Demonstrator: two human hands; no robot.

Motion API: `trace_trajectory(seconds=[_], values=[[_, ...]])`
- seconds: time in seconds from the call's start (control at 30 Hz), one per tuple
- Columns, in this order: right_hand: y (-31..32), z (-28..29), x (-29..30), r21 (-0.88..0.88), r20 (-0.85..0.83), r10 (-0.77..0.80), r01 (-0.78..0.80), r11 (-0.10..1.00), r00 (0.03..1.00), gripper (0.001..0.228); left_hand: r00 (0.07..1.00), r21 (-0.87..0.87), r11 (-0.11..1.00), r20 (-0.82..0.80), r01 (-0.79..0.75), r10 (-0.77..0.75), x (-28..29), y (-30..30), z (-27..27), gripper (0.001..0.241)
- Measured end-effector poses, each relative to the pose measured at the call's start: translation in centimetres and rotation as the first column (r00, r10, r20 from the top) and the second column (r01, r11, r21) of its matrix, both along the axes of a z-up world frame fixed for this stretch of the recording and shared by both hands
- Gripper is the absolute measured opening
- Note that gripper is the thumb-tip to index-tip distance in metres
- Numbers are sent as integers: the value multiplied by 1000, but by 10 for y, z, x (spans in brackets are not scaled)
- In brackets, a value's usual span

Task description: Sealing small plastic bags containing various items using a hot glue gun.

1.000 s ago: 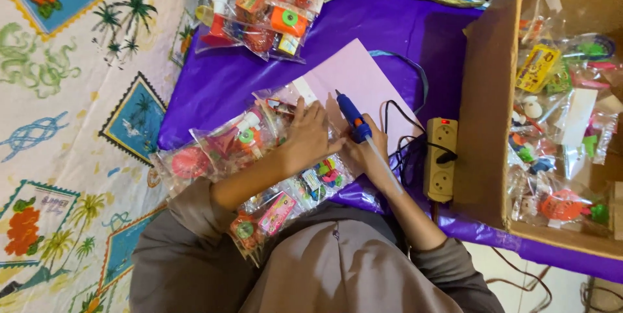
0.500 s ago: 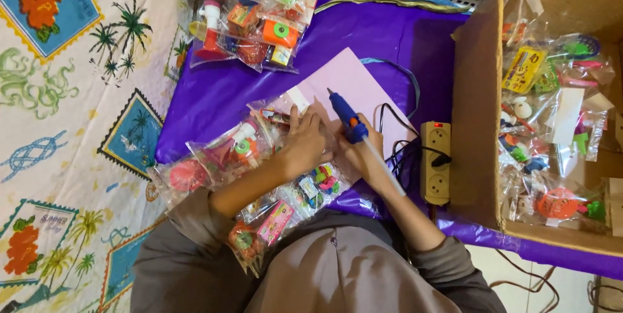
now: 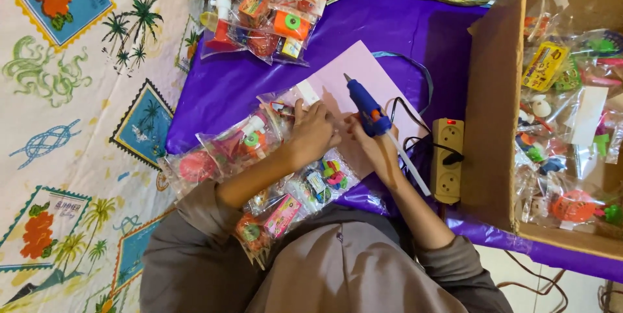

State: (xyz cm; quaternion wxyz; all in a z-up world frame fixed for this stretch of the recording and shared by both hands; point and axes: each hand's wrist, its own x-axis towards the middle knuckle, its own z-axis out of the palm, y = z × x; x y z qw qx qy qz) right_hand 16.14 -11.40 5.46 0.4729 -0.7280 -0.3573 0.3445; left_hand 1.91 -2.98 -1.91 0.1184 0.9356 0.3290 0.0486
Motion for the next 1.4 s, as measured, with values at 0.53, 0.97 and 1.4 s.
trace_trajectory(seconds=[0.53, 0.97, 1.4], values=[[-69, -17, 22, -187, 212, 3, 38, 982, 977, 30, 997, -301, 951, -50, -67, 54, -8, 26, 13, 42], [-74, -56, 30, -164, 269, 44, 0, 987, 962, 26, 986, -321, 938, 50, -135, 159, -10, 26, 26, 37], [-59, -27, 15, -127, 343, 134, -95, 987, 930, 25, 981, -399, 904, 51, -152, 187, -14, 31, 34, 39]])
